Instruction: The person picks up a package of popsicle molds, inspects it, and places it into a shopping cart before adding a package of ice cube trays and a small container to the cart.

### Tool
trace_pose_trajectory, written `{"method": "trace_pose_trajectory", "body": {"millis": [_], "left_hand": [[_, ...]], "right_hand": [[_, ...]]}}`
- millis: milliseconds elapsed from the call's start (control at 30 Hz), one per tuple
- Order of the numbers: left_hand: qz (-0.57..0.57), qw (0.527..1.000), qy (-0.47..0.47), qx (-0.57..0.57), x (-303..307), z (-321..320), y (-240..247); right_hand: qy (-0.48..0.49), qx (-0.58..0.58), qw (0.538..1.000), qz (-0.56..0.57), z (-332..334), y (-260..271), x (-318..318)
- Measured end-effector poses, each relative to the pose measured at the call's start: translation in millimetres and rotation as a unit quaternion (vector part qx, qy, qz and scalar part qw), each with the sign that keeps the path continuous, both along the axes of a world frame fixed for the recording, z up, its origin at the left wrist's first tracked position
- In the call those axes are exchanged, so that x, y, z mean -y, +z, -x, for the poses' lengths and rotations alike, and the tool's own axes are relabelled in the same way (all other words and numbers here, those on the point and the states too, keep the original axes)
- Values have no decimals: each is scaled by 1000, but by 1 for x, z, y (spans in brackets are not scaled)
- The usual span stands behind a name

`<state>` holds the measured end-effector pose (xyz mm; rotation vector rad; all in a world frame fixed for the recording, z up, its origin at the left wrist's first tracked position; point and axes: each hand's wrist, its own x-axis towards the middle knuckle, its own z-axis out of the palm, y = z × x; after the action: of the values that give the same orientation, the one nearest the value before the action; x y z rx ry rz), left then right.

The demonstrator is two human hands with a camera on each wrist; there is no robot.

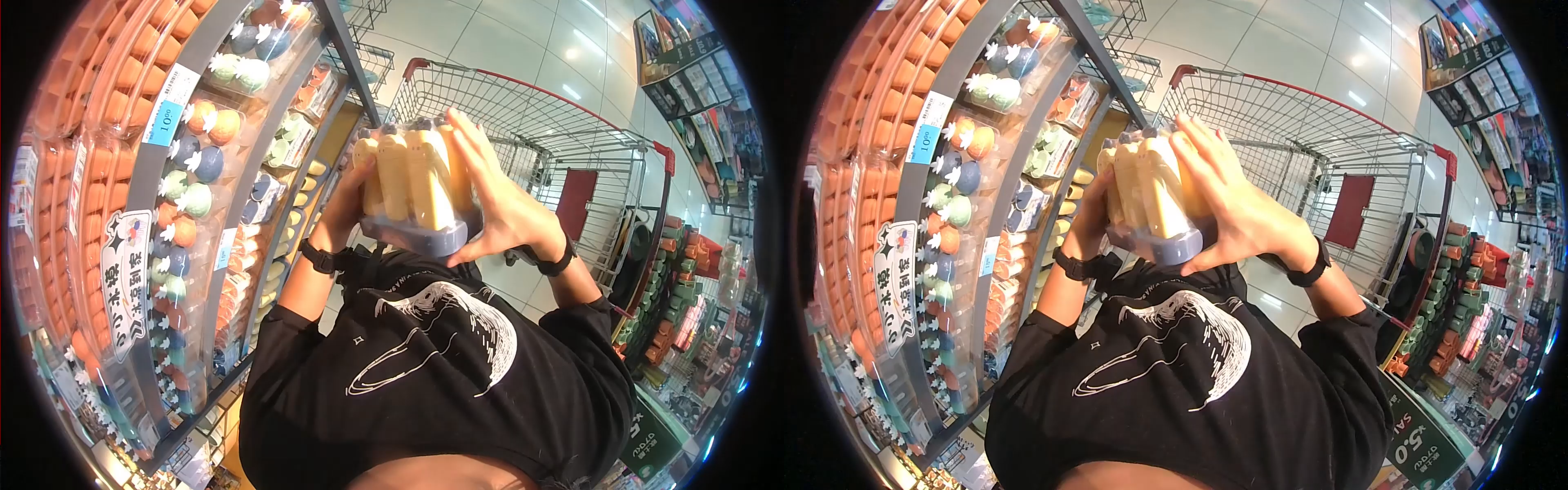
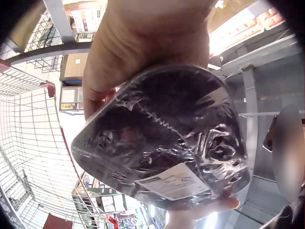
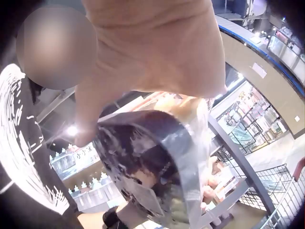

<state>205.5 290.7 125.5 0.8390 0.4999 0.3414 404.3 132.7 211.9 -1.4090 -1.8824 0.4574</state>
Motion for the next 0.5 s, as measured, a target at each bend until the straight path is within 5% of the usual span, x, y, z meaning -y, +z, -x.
{"method": "trace_pose_trajectory", "body": {"millis": [133,500], "left_hand": [[38,996,-64,47,-6,4,2],[33,998,-45,11,12,2,8]], "right_hand": [[-3,-24,1000,-5,-10,2,4],[1,-36,999,41,-1,5,14]]}}
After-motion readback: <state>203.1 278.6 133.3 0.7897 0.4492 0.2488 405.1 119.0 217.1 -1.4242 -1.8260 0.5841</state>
